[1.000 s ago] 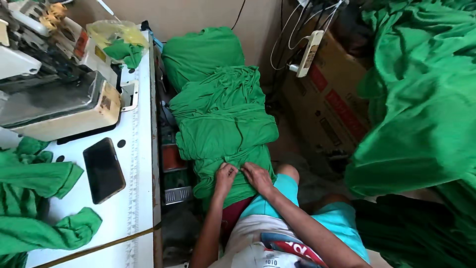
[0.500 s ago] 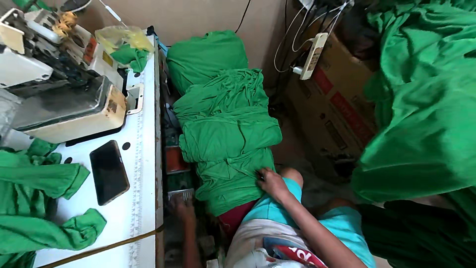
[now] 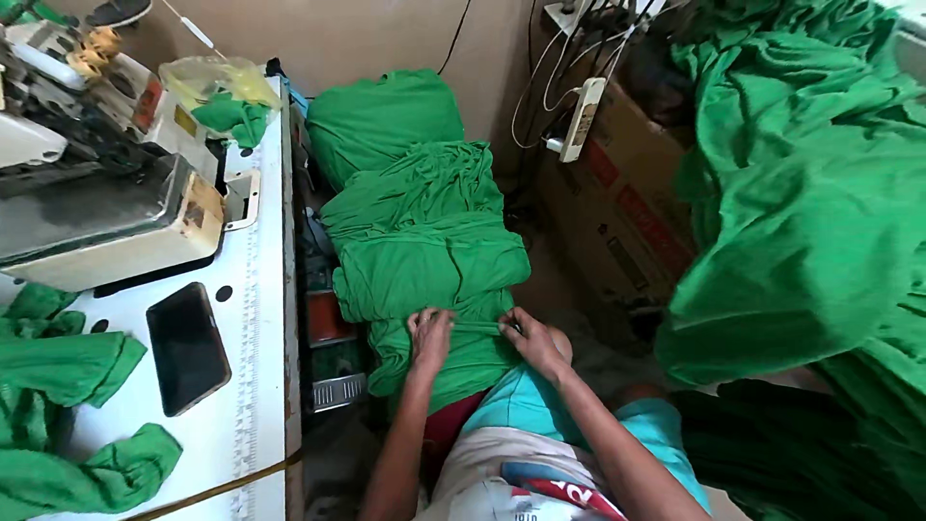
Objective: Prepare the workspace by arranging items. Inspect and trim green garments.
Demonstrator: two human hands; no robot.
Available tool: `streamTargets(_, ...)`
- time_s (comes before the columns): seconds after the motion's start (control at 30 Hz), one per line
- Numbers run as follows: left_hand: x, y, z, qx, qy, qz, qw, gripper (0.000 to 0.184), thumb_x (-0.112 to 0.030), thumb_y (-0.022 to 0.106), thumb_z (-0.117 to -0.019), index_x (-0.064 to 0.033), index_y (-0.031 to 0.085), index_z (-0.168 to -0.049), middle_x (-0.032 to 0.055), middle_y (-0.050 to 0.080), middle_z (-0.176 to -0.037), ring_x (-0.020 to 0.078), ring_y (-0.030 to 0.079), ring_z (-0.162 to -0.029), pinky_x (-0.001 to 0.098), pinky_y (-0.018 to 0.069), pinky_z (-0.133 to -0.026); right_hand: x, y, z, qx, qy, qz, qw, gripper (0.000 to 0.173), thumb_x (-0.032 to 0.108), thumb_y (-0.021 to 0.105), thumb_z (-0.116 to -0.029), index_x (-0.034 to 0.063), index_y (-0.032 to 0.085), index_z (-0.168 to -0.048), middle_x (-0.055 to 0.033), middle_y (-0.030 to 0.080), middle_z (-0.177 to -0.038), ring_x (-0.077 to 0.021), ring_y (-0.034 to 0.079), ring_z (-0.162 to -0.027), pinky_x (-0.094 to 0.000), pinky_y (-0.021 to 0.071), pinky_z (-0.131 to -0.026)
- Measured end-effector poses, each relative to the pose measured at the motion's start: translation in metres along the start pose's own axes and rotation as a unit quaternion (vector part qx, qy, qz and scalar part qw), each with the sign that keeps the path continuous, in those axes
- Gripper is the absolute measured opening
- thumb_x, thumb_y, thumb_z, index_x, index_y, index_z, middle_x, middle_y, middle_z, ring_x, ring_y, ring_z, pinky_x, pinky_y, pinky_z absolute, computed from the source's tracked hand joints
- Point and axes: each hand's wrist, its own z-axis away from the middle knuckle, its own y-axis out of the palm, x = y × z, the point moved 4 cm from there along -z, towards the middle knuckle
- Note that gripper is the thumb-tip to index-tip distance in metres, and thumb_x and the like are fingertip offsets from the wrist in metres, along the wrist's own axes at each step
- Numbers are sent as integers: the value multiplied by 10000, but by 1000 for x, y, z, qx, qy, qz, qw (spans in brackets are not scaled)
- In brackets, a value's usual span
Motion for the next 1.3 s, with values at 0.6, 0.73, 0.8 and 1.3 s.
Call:
streamTargets(0.6,-26,25,1,49,58,78,994,364,-194,637,-1002,-9,643,-1316,212,654,-1199,310,675,-1009,430,556,-913,6,13,-14,-115,-18,-122,986,355,194,366,-1113,-40,609,-1223,-112,671,-931,-159,638,-714,-335,557,-685)
streamTargets(0.73,-24,38,-6,101,46,45,993,270,-203,603,-1021,-34,731,-1189,186,666,-1237,323,630,-1190,462,493,-1048,-8,38,-32,-60,38,-240,968,331,170,360,-1117,-48,594,-1200,-57,642,-854,-78,535,-599,-248,477,-586)
streamTargets(0.8,-17,33,-7,71,3,103,992,267,-159,540,-1045,10,726,-1136,177,696,-1159,271,688,-1054,425,536,-976,-20,45,-37,-41,87,-241,966,356,210,363,-1127,-49,594,-1209,-45,633,-827,-70,495,-570,-241,439,-560)
streamTargets(1.3,-9,30,-21,79,-127,131,980,276,-178,534,-1050,14,699,-1162,184,664,-1214,276,652,-1117,441,499,-1021,-19,45,-30,1,79,-301,950,229,221,458,-1096,6,490,-1165,-15,550,-768,-68,478,-558,-222,416,-534)
